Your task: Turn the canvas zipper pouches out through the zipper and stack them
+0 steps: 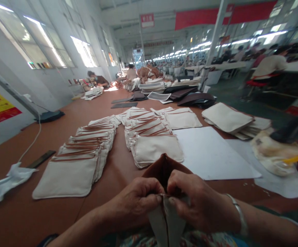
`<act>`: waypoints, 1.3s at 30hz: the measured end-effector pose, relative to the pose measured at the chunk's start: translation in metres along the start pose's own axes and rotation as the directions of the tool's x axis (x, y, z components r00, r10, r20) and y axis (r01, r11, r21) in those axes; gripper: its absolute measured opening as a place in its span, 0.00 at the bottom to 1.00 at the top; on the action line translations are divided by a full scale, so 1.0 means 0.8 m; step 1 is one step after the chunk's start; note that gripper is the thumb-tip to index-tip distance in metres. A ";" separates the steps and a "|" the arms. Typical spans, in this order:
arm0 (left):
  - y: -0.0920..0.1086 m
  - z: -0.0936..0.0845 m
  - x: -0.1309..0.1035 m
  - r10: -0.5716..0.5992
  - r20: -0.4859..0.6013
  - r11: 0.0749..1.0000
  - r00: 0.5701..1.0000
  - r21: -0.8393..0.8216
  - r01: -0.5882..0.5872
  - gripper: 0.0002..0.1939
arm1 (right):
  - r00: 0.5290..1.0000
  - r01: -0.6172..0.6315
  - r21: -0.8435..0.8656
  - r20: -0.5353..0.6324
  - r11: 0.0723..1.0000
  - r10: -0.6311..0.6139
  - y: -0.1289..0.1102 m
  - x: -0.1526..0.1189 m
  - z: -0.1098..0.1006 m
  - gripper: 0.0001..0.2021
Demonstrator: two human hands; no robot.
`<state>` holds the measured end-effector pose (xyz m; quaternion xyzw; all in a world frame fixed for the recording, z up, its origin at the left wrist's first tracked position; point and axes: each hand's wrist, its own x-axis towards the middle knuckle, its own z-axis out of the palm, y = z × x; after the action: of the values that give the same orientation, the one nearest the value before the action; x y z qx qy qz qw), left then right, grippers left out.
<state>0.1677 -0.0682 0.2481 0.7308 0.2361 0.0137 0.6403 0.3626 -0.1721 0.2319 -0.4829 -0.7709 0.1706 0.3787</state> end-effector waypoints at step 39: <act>-0.007 0.004 0.029 -0.077 -0.016 0.964 0.997 -0.255 0.070 0.07 | 0.963 0.270 -0.127 0.014 0.955 -0.270 0.024 -0.001 0.004 0.07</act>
<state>0.1875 -0.0623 0.2353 0.6331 0.2676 0.0296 0.7258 0.3723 -0.1634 0.2176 -0.3967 -0.8383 0.0669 0.3681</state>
